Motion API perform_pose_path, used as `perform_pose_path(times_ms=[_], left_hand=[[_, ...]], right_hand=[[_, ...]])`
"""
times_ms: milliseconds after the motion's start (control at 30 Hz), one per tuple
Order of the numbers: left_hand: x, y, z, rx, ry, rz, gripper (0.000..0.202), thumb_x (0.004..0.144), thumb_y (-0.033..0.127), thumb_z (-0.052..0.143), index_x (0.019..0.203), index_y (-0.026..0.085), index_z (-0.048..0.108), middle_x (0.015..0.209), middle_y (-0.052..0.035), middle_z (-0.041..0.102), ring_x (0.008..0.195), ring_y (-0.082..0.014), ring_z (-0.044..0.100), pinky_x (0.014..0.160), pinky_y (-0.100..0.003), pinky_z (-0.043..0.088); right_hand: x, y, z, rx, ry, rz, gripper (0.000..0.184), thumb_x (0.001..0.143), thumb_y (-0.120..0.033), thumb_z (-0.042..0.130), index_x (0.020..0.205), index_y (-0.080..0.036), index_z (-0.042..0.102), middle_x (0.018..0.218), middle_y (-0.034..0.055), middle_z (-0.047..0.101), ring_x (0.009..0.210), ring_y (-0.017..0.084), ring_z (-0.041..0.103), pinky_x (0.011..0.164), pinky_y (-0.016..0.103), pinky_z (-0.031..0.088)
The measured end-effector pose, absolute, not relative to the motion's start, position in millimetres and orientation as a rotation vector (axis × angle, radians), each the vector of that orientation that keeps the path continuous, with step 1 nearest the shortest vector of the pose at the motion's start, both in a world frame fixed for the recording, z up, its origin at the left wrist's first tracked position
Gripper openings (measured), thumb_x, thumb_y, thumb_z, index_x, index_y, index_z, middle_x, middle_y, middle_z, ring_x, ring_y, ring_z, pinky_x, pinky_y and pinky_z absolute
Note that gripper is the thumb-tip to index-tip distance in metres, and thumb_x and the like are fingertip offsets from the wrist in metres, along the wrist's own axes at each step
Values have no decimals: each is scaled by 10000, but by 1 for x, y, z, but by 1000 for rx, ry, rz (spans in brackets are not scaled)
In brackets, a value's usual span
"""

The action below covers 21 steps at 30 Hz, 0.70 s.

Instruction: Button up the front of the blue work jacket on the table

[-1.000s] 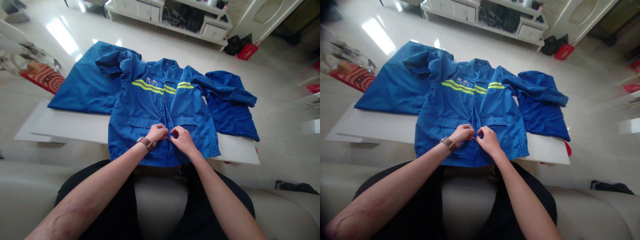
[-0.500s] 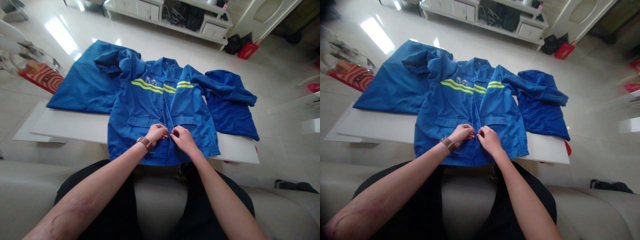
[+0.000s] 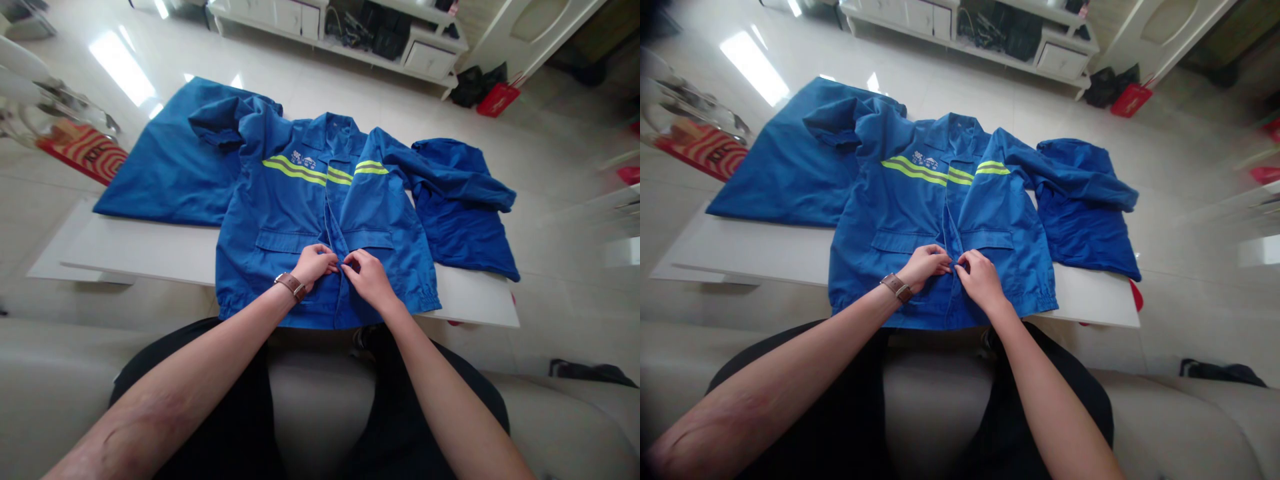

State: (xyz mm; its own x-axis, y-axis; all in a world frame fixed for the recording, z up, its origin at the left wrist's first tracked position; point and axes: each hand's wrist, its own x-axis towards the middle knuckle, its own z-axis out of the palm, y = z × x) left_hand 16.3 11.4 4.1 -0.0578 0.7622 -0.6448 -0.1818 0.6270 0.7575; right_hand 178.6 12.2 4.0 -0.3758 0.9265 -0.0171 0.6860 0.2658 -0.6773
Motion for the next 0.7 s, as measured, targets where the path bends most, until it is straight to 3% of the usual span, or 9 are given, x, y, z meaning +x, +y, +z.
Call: perform_pose_path(times_ms=[500,700], left_hand=[[16,10,6,550,1410,833,184,808,21,673,805,161,553,542,11,629,523,-112,639,556,-188,491],[16,10,6,592,1401,868,166,808,35,670,837,157,561,577,10,642,561,-117,657,575,-194,486]], right_hand=[[181,15,5,-1397,-2135,934,94,881,-137,669,814,-197,696,839,16,675,788,166,612,742,284,439],[179,16,2,-1470,-2082,975,133,881,-139,640,974,-185,723,893,29,667,802,168,608,761,292,459]])
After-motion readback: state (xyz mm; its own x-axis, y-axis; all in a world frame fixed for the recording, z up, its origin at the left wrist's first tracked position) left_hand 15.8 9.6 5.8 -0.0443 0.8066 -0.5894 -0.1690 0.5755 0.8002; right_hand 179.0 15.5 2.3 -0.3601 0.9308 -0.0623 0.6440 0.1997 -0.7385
